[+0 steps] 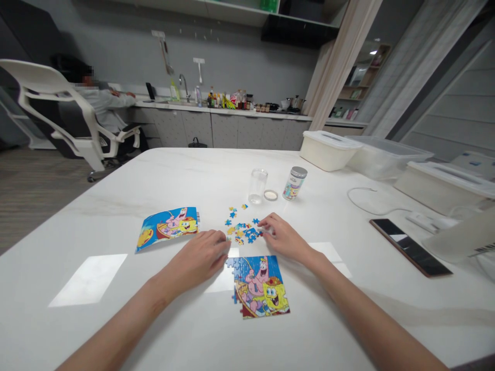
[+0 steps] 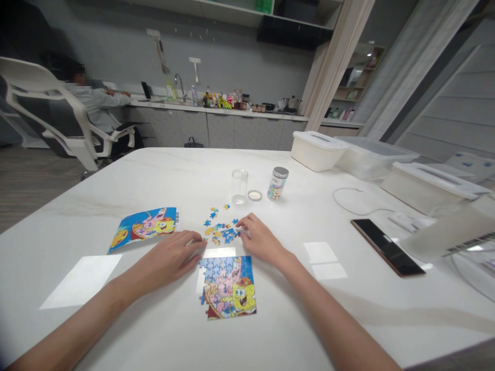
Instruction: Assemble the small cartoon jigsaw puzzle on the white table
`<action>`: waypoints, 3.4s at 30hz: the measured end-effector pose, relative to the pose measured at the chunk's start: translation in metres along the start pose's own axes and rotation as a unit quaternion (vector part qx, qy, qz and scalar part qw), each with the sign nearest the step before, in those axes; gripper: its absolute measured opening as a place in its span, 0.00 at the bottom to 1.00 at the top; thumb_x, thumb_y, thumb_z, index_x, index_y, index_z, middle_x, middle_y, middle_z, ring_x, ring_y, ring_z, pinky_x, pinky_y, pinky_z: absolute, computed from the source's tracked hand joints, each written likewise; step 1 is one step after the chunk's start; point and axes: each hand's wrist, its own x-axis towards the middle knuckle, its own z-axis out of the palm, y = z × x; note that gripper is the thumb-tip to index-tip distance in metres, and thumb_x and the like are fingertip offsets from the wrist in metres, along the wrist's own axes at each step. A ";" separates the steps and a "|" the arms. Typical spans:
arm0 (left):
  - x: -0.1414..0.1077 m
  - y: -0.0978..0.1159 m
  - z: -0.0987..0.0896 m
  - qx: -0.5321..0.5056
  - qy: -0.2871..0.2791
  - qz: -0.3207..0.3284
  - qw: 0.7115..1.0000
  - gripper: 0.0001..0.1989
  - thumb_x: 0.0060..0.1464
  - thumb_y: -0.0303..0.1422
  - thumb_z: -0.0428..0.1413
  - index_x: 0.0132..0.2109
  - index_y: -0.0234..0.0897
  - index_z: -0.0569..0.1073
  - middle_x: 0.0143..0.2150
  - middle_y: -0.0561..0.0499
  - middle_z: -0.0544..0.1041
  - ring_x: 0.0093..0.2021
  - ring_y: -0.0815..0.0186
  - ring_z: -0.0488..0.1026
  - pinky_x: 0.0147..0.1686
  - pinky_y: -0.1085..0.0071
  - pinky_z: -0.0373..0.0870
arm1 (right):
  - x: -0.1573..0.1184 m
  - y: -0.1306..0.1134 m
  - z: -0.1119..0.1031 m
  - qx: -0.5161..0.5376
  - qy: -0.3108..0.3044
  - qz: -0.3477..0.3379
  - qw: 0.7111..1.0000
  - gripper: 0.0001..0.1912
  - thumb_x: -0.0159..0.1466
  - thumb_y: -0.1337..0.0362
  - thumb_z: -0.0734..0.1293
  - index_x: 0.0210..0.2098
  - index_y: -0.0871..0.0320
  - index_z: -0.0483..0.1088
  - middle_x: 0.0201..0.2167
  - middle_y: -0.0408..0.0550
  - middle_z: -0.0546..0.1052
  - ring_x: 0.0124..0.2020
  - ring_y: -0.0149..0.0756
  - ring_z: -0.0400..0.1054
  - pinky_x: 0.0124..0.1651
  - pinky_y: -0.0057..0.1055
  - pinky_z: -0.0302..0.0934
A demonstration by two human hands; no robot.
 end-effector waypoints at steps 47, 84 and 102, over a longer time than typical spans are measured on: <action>0.011 0.002 0.012 -0.342 0.052 -0.209 0.915 0.06 0.57 0.35 0.51 0.36 0.38 0.71 0.35 0.51 0.72 0.33 0.67 0.69 0.34 0.69 0.67 | 0.001 0.000 0.002 -0.025 -0.015 0.009 1.000 0.06 0.63 0.71 0.62 0.37 0.58 0.70 0.38 0.49 0.69 0.41 0.36 0.66 0.47 0.35 0.63; 0.016 0.001 0.007 -0.516 0.087 -0.340 0.782 0.12 0.47 0.40 0.59 0.34 0.38 0.69 0.31 0.53 0.75 0.32 0.66 0.72 0.34 0.69 0.67 | 0.014 0.006 0.009 0.439 -0.010 0.196 0.877 0.11 0.53 0.60 0.71 0.34 0.59 0.74 0.29 0.44 0.75 0.25 0.26 0.62 0.31 0.28 0.57; 0.016 0.001 0.005 -0.516 0.068 -0.363 0.773 0.14 0.49 0.45 0.59 0.35 0.39 0.77 0.33 0.50 0.78 0.32 0.65 0.71 0.36 0.68 0.66 | 0.014 0.008 0.010 0.466 -0.003 0.214 0.858 0.16 0.50 0.57 0.76 0.32 0.59 0.72 0.27 0.43 0.76 0.24 0.25 0.65 0.29 0.26 0.57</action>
